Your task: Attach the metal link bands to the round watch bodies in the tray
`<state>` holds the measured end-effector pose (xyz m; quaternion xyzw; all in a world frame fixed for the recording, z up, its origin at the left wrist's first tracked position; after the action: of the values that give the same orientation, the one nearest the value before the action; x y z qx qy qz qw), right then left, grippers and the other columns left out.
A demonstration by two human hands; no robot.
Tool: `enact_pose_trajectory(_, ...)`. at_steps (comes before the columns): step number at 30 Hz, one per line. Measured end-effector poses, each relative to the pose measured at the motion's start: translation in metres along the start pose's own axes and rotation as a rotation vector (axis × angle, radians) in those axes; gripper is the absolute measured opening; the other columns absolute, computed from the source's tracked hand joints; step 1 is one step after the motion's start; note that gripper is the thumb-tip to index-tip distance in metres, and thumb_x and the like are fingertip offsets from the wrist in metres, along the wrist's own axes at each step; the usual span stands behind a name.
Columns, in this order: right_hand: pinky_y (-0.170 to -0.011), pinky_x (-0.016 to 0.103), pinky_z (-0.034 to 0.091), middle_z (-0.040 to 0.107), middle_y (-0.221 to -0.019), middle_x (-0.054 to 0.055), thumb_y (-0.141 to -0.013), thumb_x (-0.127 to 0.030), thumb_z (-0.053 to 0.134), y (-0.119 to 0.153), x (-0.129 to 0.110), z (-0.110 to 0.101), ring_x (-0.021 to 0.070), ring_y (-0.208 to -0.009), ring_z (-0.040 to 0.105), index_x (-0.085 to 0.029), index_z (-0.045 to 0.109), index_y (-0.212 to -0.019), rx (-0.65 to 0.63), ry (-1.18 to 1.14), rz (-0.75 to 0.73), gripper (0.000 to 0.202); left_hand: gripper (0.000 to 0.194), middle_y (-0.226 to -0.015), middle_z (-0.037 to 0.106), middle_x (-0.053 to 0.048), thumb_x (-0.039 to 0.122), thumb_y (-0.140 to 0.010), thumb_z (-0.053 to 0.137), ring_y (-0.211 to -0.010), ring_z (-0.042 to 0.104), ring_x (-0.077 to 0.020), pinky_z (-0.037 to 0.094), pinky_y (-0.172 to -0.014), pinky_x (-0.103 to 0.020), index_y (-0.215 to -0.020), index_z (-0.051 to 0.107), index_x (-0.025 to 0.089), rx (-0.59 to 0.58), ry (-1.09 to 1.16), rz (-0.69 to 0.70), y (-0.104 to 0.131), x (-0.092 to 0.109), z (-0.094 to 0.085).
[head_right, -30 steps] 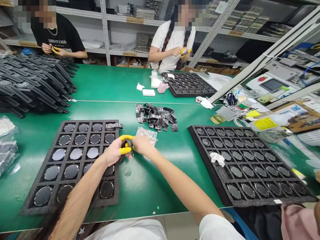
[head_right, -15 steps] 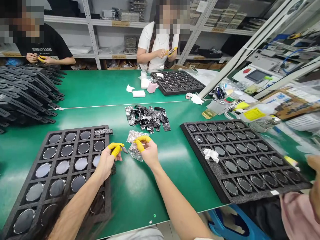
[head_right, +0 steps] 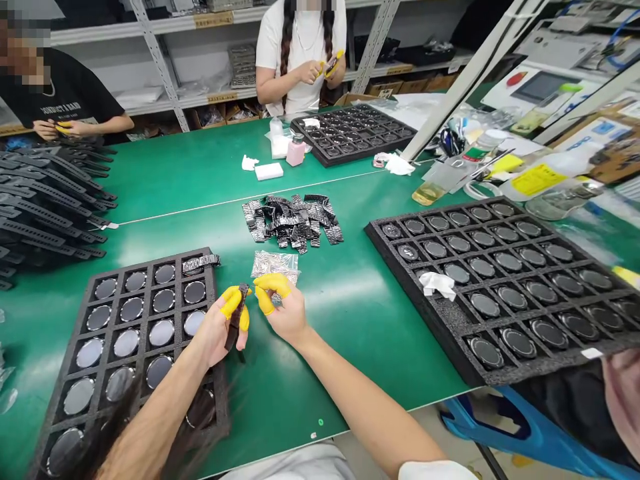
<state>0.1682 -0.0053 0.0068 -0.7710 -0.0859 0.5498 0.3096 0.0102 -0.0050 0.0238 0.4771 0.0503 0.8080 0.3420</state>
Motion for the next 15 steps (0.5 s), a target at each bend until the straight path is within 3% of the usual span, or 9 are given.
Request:
enact_pose_trajectory(4,-0.074,0.037,0.063,0.08,-0.099,0.007,-0.103,-0.026,0.06,0.0013,-0.0027,0.0017,0.0221,-0.088,0.076,-0.026,0.066,-0.095,-0.025,0.0,-0.087,0.009,0.07,-0.052,0.062,0.009,0.062,-0.082,0.081,-0.03,0.051,-0.0149,0.038,-0.034,-0.022,-0.131,0.051,0.023,-0.002,-0.034,0.027,0.0005,-0.0017,-0.0002)
enact_pose_trajectory(10,-0.074,0.033,0.064,0.08,-0.097,0.006,-0.102,-0.019,0.062,0.0022,-0.0042,0.0029,0.0202,-0.089,0.078,-0.024,0.065,-0.101,-0.006,-0.051,-0.217,0.007,0.07,-0.049,0.061,0.008,0.062,-0.083,0.079,-0.03,0.05,-0.0137,0.036,-0.034,-0.019,-0.132,0.052,0.02,0.041,-0.049,0.038,0.0029,0.0007,-0.001)
enact_pose_trajectory(15,-0.072,0.032,0.063,0.08,-0.098,0.007,-0.101,-0.015,0.063,0.0021,-0.0037,0.0054,0.0198,-0.086,0.077,-0.024,0.067,-0.101,-0.03,-0.039,-0.209,0.009,0.068,-0.046,0.06,0.008,0.061,-0.082,0.079,-0.029,0.049,-0.0147,0.037,-0.033,-0.02,-0.13,0.055,0.019,0.056,-0.068,0.044,0.0023,-0.0007,-0.0022)
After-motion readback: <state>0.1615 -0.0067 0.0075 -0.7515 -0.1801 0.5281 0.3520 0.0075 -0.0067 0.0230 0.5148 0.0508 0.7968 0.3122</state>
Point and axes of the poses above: each hand's wrist, its own y-axis away from the middle knuckle, its own z-axis out of the palm, x = y × z, the point moved 2 cm from there along -y, towards the middle knuckle
